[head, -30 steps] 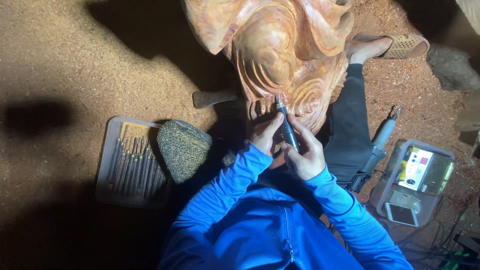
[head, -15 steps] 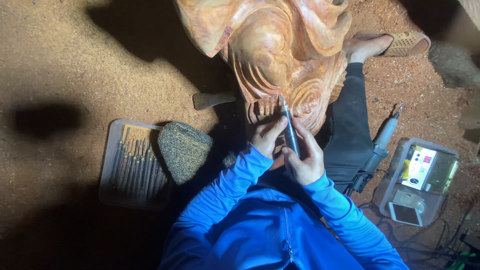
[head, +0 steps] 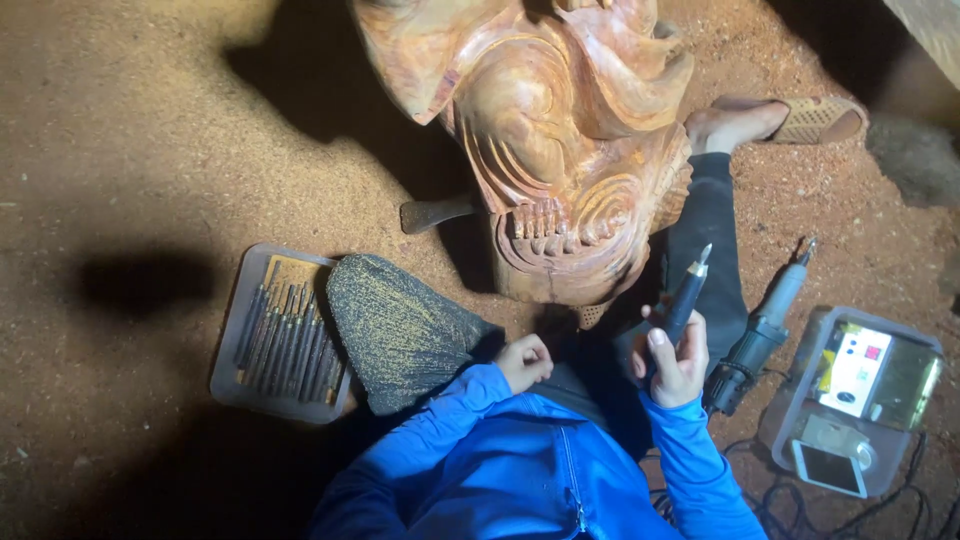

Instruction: The person carves fine decorative details into a large wooden sculpture using a handheld rotary tool.

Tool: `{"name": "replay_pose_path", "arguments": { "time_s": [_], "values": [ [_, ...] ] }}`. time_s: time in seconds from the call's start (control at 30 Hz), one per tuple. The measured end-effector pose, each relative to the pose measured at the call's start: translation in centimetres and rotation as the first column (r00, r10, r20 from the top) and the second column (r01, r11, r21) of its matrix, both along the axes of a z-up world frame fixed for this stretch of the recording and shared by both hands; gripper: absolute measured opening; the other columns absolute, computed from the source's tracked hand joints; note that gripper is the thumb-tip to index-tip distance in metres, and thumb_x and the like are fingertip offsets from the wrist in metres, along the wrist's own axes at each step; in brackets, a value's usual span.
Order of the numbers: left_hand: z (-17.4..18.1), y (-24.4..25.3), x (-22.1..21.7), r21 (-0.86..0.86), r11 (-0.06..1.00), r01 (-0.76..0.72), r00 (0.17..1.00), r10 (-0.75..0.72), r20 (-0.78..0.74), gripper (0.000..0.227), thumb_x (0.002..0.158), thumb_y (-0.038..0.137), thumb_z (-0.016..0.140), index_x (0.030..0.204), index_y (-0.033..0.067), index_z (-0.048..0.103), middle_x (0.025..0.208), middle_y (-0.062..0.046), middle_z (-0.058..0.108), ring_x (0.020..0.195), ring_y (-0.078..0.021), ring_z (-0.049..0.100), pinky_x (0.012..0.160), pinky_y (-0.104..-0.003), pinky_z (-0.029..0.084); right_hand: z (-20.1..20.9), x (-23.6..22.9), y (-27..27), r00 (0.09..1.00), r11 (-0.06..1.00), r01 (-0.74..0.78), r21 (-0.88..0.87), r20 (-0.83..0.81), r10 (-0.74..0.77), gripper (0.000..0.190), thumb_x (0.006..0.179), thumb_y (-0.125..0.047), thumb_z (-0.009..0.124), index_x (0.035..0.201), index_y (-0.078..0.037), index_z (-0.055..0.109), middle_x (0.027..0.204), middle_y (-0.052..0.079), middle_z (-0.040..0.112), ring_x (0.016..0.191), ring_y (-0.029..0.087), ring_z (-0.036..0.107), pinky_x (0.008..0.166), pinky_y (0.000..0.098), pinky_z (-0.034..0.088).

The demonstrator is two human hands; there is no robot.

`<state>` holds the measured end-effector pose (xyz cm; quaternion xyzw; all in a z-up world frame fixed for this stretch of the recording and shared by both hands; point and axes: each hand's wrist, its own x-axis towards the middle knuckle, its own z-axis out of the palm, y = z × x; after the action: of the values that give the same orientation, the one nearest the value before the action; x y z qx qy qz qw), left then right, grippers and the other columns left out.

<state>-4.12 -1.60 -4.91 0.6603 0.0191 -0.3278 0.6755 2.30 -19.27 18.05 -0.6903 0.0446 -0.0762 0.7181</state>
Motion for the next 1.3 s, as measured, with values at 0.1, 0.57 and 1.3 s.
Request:
{"name": "replay_pose_path", "arguments": {
  "time_s": [0.1, 0.57, 1.3],
  "values": [
    [0.2, 0.1, 1.0, 0.041, 0.999, 0.014, 0.999, -0.016, 0.045, 0.017, 0.086, 0.021, 0.073, 0.100, 0.0234, 0.065, 0.081, 0.006, 0.076, 0.078, -0.0086, 0.072, 0.082, -0.026, 0.054, -0.7, -0.8, -0.5, 1.000, 1.000, -0.002, 0.003, -0.013, 0.002, 0.036, 0.096, -0.013, 0.062, 0.126, 0.000, 0.048, 0.084, 0.020, 0.069, 0.029, 0.014, 0.049, 0.022, 0.0232, 0.036],
    [10.6, 1.4, 5.3, -0.229, 0.951, -0.208, 0.942, 0.258, 0.214, 0.014, 0.090, 0.013, 0.068, 0.101, 0.0123, 0.076, 0.086, -0.007, 0.077, 0.084, -0.0188, 0.074, 0.081, -0.034, 0.059, -2.9, -1.1, -0.5, 0.984, 0.982, -0.177, -0.061, -0.040, 0.175, 0.069, 0.093, -0.015, 0.060, 0.154, -0.007, 0.029, 0.109, 0.015, 0.069, 0.035, 0.007, 0.053, 0.024, 0.0173, 0.038],
    [26.8, 4.7, 18.0, -0.692, 0.410, -0.594, 0.600, 0.799, -0.042, 0.017, 0.096, 0.016, 0.071, 0.103, 0.0016, 0.078, 0.089, -0.011, 0.074, 0.090, -0.0162, 0.066, 0.083, -0.030, 0.055, 9.2, 12.1, 8.8, 0.792, 0.608, -0.310, -0.730, 0.155, 0.590, 0.055, 0.085, -0.006, 0.076, 0.139, -0.001, 0.066, 0.112, 0.024, 0.074, 0.095, 0.037, 0.075, 0.077, 0.0441, 0.059]
  ]
}}
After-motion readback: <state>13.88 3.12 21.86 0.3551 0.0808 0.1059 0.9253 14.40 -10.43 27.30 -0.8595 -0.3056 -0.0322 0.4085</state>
